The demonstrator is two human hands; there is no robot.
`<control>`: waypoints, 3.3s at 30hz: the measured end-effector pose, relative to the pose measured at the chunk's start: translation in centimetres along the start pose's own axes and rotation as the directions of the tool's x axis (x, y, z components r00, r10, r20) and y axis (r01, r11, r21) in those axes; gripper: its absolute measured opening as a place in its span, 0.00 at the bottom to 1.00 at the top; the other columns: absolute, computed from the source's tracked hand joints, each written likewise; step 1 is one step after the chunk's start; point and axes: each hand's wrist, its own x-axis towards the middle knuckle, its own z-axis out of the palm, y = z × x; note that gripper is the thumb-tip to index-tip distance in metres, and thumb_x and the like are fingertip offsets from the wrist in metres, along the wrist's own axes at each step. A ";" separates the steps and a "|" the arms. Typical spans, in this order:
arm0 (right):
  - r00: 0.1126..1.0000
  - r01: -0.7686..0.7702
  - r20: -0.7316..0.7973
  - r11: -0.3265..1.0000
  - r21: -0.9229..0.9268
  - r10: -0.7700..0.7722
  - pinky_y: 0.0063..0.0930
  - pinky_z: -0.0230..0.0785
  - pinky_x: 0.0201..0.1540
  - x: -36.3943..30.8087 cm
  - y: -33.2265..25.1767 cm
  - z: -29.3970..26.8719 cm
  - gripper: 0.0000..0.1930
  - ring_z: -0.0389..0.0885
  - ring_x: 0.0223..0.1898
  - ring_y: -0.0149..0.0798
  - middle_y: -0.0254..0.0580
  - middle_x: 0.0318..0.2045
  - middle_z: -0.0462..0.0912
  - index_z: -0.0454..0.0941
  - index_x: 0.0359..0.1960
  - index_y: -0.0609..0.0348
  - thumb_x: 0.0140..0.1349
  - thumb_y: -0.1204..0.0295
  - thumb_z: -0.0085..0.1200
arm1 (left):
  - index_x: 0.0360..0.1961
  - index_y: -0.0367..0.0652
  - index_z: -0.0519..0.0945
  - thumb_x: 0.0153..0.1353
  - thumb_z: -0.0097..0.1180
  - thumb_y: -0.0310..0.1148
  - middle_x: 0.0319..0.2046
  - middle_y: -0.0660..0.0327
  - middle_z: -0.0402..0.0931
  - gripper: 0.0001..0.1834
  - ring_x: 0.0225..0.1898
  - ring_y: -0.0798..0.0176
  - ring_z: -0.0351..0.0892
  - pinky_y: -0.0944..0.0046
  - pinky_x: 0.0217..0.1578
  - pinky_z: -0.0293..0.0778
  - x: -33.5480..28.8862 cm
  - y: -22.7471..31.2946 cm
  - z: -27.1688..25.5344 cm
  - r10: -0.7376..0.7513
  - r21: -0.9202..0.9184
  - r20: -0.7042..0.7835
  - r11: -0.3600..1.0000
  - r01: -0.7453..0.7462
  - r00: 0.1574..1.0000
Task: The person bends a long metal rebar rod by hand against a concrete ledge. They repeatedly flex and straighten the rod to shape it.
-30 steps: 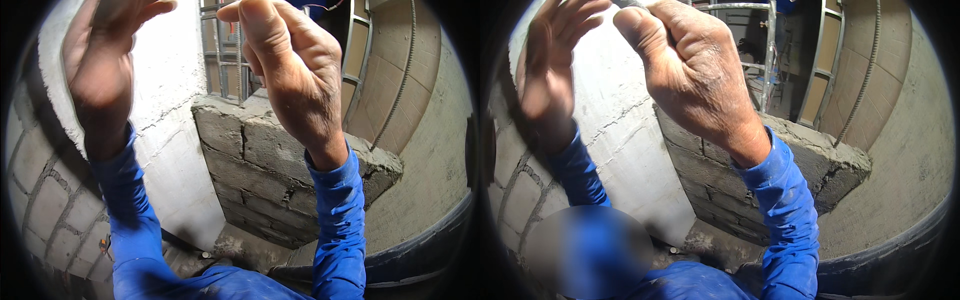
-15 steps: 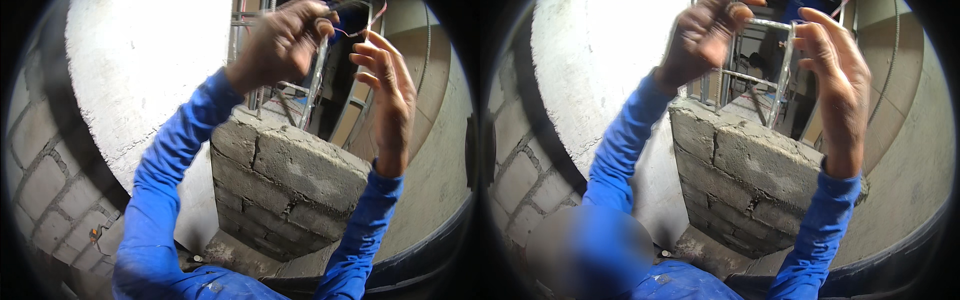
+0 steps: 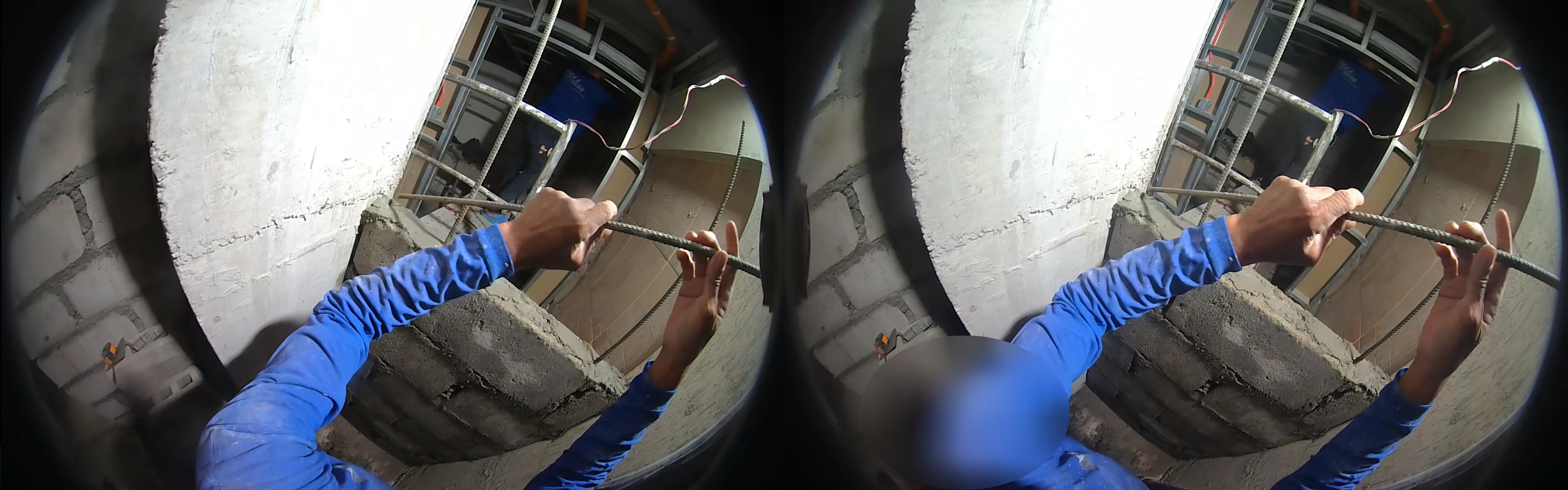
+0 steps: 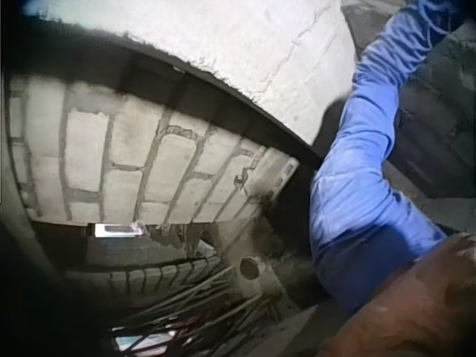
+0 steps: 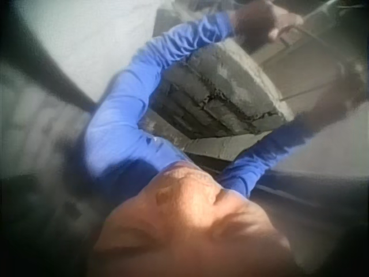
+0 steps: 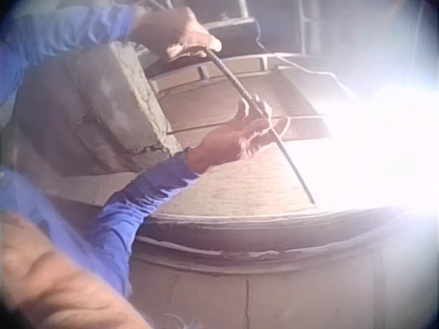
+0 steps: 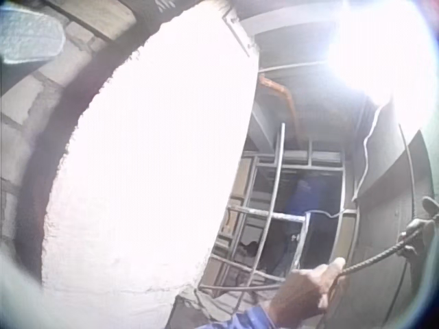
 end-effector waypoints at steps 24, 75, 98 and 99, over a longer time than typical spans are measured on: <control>0.951 -0.216 -0.183 0.959 0.183 0.249 0.33 0.81 0.52 -5.7 7.0 -2.0 0.15 0.86 0.49 0.37 0.47 0.48 0.86 0.73 0.60 0.58 0.78 0.66 0.52 | 0.43 0.42 0.78 0.62 0.62 0.33 0.21 0.54 0.80 0.11 0.24 0.50 0.84 0.54 0.25 0.78 -4.5 -2.4 2.7 -0.090 -0.075 0.282 0.991 0.116 0.955; 0.464 -0.720 -0.365 0.584 0.376 0.807 0.25 0.80 0.22 -19.6 10.6 -3.1 0.18 0.86 0.24 0.36 0.50 0.30 0.85 0.72 0.45 0.69 0.75 0.61 0.54 | 0.39 0.44 0.85 0.61 0.63 0.33 0.32 0.54 0.83 0.07 0.36 0.48 0.85 0.51 0.37 0.80 -9.3 5.0 11.9 -0.144 -0.073 0.649 0.966 0.249 0.747; 0.453 -0.867 -0.504 0.496 -0.054 0.736 0.20 0.63 0.14 -22.1 10.1 -4.3 0.27 0.73 0.12 0.26 0.35 0.16 0.78 0.75 0.30 0.60 0.74 0.46 0.55 | 0.29 0.46 0.78 0.47 0.66 0.31 0.28 0.62 0.76 0.09 0.34 0.57 0.80 0.55 0.34 0.76 -12.6 5.7 12.3 0.012 0.007 0.502 1.000 -0.017 0.865; 0.473 -0.865 -0.502 0.491 -0.108 0.724 0.20 0.63 0.14 -22.1 10.1 -4.4 0.27 0.72 0.12 0.25 0.35 0.16 0.77 0.75 0.29 0.60 0.74 0.46 0.55 | 0.29 0.46 0.78 0.47 0.65 0.31 0.28 0.62 0.75 0.09 0.33 0.57 0.80 0.56 0.33 0.75 -12.6 5.8 12.2 0.004 0.028 0.489 0.999 -0.021 0.873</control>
